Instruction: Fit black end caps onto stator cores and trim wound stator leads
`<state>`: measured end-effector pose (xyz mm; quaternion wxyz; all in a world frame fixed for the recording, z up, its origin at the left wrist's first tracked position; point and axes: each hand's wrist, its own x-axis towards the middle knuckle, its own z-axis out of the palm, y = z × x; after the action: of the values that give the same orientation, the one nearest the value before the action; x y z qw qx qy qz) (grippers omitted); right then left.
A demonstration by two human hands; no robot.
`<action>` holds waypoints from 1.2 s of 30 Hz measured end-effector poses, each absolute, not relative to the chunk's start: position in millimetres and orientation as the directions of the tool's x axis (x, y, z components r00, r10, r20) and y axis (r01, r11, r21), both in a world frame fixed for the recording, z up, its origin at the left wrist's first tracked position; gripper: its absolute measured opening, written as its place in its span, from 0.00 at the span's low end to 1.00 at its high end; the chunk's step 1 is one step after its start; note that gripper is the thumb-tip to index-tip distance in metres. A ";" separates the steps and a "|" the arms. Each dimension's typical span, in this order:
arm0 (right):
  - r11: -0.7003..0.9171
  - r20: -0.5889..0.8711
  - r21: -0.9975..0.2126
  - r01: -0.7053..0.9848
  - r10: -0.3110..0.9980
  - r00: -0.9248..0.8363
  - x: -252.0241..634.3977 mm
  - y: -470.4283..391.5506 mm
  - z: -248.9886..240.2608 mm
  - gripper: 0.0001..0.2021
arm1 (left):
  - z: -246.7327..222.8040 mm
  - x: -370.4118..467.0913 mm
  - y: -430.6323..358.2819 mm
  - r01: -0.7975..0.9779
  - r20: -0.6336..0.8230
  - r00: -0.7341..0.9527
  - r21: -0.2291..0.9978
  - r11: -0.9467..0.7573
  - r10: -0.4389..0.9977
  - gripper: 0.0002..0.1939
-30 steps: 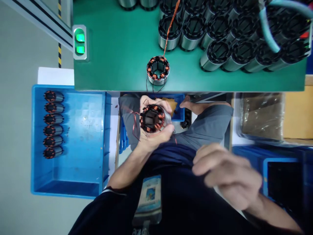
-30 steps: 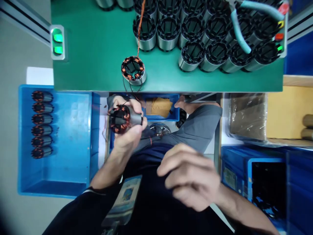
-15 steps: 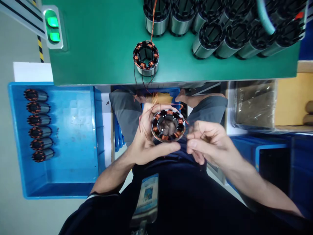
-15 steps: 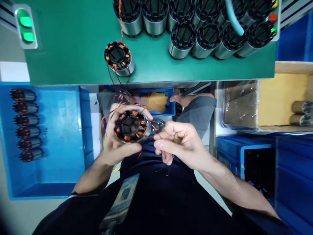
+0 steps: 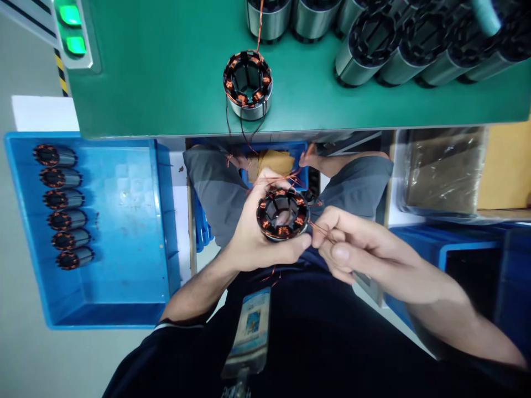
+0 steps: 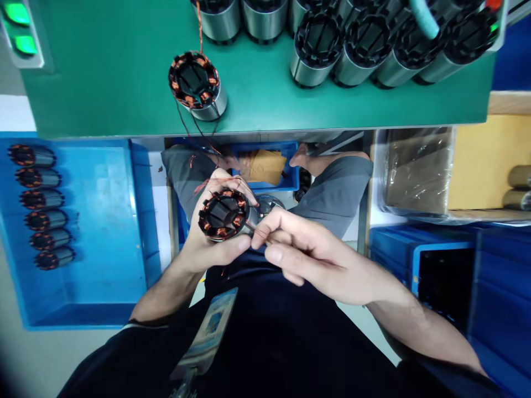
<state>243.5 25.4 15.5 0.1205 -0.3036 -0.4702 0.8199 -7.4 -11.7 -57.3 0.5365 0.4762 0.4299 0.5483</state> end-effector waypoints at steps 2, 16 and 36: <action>-0.521 -0.402 -0.849 0.089 0.527 -0.749 243.0 24.6 17.2 0.18 | -58.6 -10.6 -16.5 -0.183 0.015 0.031 0.983 -0.009 0.999 0.33; -0.018 -0.246 -0.954 0.298 0.614 -0.750 243.4 -9.7 -63.3 0.27 | -73.4 25.1 -13.0 -0.272 0.208 -0.125 0.933 -0.235 0.970 0.30; 0.183 -0.229 -0.913 0.366 0.513 -0.827 259.9 84.9 54.8 0.05 | -23.9 -4.1 -28.5 -0.082 0.032 0.494 0.997 0.010 0.869 0.58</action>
<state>259.9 84.9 54.8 0.0643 -0.2866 -0.7663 0.5714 -4.1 -28.5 -23.9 0.6287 0.5931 0.3316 0.3781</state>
